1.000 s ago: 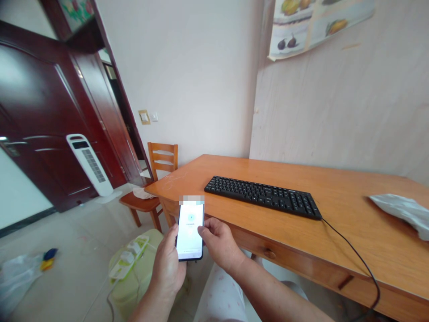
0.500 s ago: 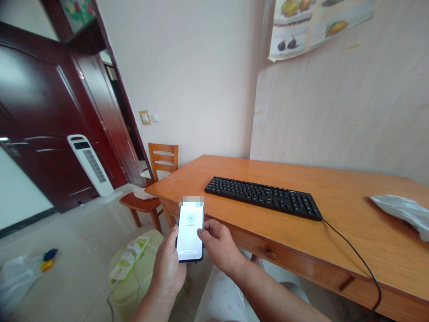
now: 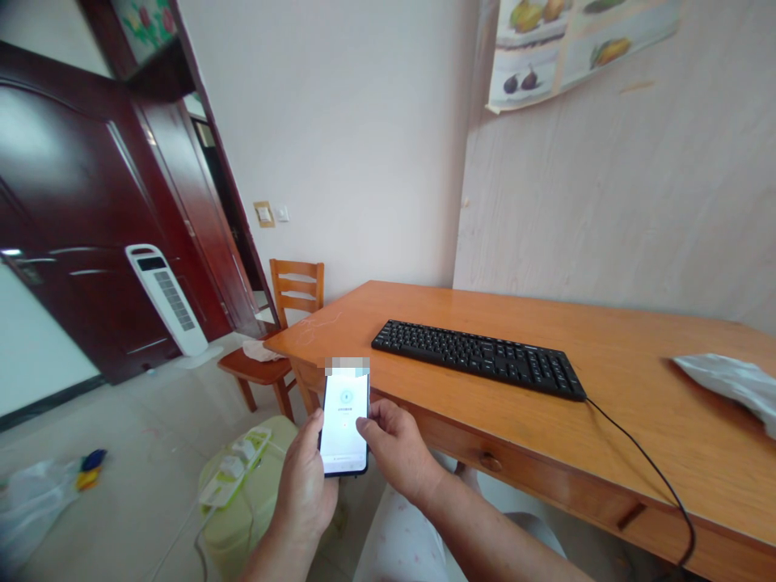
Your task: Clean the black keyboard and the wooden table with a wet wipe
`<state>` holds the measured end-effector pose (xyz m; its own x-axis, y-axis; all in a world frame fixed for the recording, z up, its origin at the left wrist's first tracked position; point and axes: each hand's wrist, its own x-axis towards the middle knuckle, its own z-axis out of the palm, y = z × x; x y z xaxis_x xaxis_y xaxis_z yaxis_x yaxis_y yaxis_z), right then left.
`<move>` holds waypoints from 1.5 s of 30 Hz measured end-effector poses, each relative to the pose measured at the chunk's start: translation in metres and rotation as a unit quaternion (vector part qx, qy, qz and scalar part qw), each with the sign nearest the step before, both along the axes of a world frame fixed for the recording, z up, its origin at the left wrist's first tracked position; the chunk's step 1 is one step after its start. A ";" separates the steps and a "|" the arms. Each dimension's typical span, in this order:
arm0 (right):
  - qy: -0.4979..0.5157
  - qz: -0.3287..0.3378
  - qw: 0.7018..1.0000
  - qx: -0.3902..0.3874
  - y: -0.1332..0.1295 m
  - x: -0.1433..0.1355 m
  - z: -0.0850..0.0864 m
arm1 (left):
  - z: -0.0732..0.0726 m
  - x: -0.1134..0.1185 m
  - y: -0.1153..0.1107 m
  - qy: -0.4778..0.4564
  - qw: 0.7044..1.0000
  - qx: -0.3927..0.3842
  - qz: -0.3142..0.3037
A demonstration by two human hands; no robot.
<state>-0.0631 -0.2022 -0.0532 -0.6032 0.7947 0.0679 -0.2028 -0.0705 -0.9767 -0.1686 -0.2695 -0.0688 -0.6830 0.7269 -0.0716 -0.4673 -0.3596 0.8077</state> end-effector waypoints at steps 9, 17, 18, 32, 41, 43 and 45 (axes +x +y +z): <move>0.004 0.007 1.000 -0.008 -0.003 0.000 0.001 | -0.001 0.000 -0.001 -0.004 1.000 0.000 0.004; 0.002 0.008 1.000 0.015 -0.003 0.001 -0.001 | -0.003 0.000 -0.001 -0.004 1.000 -0.001 0.005; -0.001 0.007 1.000 0.019 -0.002 0.001 -0.001 | -0.003 0.000 0.000 -0.004 1.000 -0.001 0.005; -0.067 -0.012 0.986 0.150 0.006 0.008 -0.003 | 0.007 0.000 -0.007 0.017 0.998 -0.025 -0.048; -0.046 0.034 0.985 0.163 0.006 0.010 0.002 | 0.009 -0.002 -0.003 0.004 1.000 -0.022 -0.018; -0.036 0.057 0.988 0.139 0.004 0.009 0.003 | 0.009 -0.004 -0.002 -0.003 1.000 -0.017 -0.008; -0.038 0.071 0.990 0.118 0.002 0.009 0.001 | 0.011 -0.006 0.000 -0.008 1.000 -0.010 0.001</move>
<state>-0.0537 -0.2002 -0.0521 -0.7184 0.6685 0.1922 -0.1325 0.1397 -0.9813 -0.1745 -0.2695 -0.0582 -0.6837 0.7231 -0.0983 -0.4799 -0.3441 0.8070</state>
